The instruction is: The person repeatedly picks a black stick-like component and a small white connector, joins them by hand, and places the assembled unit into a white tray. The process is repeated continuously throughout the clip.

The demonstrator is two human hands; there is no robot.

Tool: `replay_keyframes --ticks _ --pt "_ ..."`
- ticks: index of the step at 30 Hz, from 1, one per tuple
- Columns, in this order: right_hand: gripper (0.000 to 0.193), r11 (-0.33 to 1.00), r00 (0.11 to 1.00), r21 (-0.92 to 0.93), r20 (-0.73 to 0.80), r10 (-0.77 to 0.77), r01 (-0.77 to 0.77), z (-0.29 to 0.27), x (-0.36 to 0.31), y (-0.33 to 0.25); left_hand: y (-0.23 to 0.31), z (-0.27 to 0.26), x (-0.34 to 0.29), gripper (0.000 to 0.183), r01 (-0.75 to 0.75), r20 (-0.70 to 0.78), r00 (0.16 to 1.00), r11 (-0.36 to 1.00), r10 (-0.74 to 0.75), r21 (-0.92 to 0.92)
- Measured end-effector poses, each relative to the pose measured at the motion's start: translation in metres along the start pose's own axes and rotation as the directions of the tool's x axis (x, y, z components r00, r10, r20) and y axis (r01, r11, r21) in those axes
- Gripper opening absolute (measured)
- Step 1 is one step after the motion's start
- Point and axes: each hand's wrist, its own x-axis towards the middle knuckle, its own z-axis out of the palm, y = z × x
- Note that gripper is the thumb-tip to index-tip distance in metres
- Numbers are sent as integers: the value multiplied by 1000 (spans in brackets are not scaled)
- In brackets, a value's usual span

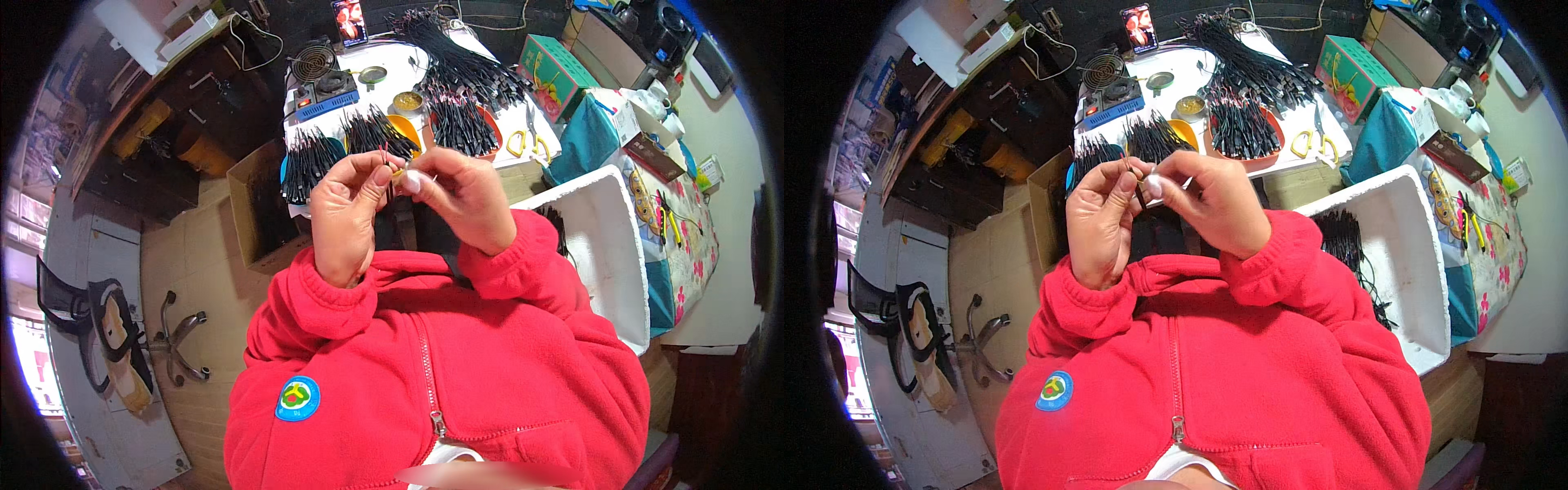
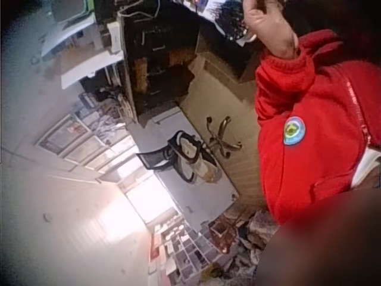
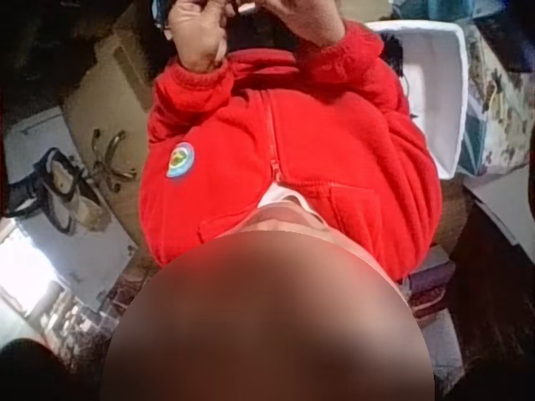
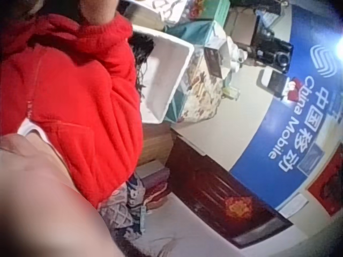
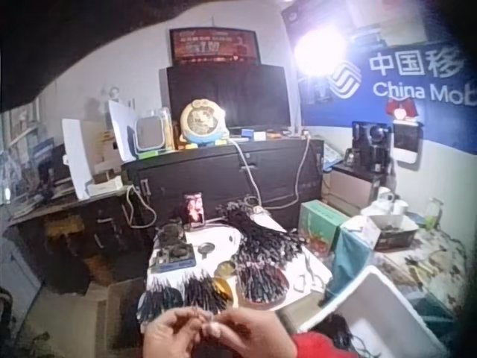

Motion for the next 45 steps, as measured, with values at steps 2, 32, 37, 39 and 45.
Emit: replay_keyframes --ticks 2,32,37,39,45 --pt "12 991 995 120 -87 -46 56 -6 7 -1 3 -1 -3 12 26 52 998 999 -25 -35" --pt "12 677 890 658 456 -10 -330 -15 13 -11 19 -14 -11 12 382 333 878 923 -345 -52" --pt "14 782 927 569 375 30 -256 -15 10 -16 19 -15 -10 10 361 306 890 932 -337 -24" --pt "14 813 944 541 329 30 -214 -14 8 -15 19 -15 -10 10 345 297 896 939 -330 3" --pt "14 581 944 758 326 59 -298 -3 7 -3 14 -11 -15 9 234 187 952 970 -242 65"
